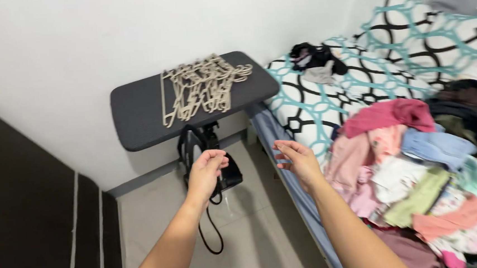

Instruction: The person gathers clothes and hangers from a bed and places them onto a small stand. They move a stack of black hangers, then a stack of white hangers, followed by a pile of garments, and finally clear the stand surface by hand.

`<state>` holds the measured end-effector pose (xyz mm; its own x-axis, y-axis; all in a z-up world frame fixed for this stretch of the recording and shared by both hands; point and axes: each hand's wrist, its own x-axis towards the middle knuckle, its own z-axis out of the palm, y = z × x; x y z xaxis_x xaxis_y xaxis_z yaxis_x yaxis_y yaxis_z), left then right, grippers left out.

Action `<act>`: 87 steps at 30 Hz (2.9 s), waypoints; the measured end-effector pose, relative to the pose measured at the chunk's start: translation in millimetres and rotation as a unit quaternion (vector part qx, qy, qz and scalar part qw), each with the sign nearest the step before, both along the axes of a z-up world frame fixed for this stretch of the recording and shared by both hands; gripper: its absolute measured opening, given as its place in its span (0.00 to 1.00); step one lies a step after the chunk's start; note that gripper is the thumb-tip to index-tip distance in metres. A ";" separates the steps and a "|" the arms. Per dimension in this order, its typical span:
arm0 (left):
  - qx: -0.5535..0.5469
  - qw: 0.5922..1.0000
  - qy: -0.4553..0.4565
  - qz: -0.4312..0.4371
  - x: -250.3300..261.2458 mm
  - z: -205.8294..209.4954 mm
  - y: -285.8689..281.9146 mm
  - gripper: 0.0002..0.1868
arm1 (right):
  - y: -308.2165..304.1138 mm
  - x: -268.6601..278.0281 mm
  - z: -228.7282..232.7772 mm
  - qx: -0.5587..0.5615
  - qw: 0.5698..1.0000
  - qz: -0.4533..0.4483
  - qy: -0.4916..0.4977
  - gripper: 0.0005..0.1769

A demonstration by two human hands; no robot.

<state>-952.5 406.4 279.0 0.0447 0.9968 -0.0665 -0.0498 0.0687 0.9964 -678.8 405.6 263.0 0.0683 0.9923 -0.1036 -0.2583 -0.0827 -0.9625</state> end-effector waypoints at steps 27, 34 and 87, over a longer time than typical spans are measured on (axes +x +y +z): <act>-0.097 0.863 0.493 0.049 -33.1 -59.9 463.6 0.30 | 511.8 -145.0 -60.9 -0.103 0.865 0.043 -0.489 0.54; -0.122 0.985 0.124 0.021 -21.5 -65.0 478.3 0.45 | 492.3 -178.6 -46.2 -0.157 0.982 0.004 -0.109 0.49; 0.304 0.567 0.083 -0.761 340.6 25.4 -51.2 0.38 | -231.5 58.3 22.5 -0.185 0.694 -0.362 -0.594 0.48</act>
